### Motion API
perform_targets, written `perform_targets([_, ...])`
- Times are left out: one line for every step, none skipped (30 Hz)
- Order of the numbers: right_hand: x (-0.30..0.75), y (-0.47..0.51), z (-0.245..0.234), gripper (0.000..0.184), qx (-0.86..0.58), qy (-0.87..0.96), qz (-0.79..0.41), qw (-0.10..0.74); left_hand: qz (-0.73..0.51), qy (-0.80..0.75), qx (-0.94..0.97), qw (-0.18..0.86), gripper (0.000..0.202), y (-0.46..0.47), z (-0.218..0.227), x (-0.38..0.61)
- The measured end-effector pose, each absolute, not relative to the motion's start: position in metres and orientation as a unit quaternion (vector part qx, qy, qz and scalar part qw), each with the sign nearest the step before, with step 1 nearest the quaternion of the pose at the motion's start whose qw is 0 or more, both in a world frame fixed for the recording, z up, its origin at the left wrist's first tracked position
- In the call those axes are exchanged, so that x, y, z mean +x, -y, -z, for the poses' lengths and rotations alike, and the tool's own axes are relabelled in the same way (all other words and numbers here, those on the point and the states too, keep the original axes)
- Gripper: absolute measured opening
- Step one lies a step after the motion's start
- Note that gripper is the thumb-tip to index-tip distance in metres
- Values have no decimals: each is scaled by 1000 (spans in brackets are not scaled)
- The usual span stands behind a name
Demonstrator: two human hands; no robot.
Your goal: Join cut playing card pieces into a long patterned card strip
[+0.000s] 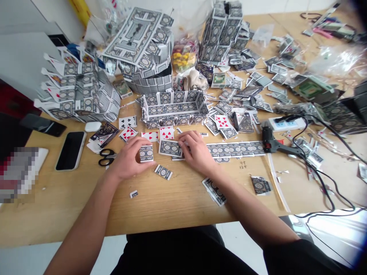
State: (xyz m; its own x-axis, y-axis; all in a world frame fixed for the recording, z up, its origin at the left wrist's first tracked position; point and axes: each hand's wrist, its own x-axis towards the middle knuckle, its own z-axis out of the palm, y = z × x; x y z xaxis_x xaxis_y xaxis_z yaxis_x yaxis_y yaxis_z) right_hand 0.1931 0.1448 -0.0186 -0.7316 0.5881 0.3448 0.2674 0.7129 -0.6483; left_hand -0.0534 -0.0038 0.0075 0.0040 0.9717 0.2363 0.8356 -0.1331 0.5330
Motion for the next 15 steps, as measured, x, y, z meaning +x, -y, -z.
perform_targets([194,-146,21,18,-263,883,-274,277,-277,-649,699,118,48,4,-7,-54])
perform_targets([194,-147,23,19,-282,882,-258,278,-272,-648,701,116,48,3,-6,-54])
perform_targets([194,-147,25,20,-296,881,-243,278,-267,-647,705,117,48,3,-5,-53])
perform_targets([194,-147,27,21,-307,880,-232,279,-262,-645,709,118,49,3,-3,-52])
perform_targets([194,-146,28,23,-315,879,-223,279,-256,-643,712,119,49,3,-2,-51])
perform_targets([194,-145,28,25,-321,878,-217,280,-251,-642,715,120,50,3,-1,-50])
perform_targets([194,-145,28,28,-323,878,-213,281,-248,-640,717,120,51,3,0,-49])
perform_targets([194,-144,28,29,-321,880,-211,281,-245,-639,719,119,54,3,1,-49])
perform_targets([194,-143,27,30,-315,882,-212,280,-245,-639,720,117,56,3,1,-50])
perform_targets([194,-142,26,30,-308,884,-215,278,-247,-640,719,112,58,2,1,-51])
perform_targets([194,-141,25,31,-301,887,-218,275,-251,-643,716,104,57,2,2,-52])
perform_targets([194,-141,24,31,-295,890,-221,270,-256,-648,712,92,53,2,2,-53])
perform_targets([193,-140,23,32,-288,893,-223,264,-260,-656,704,78,46,2,3,-55])
perform_targets([193,-139,22,33,-282,897,-224,256,-262,-668,694,63,38,1,4,-56])
perform_targets([192,-138,22,35,-274,902,-223,248,-261,-682,681,48,32,1,6,-57])
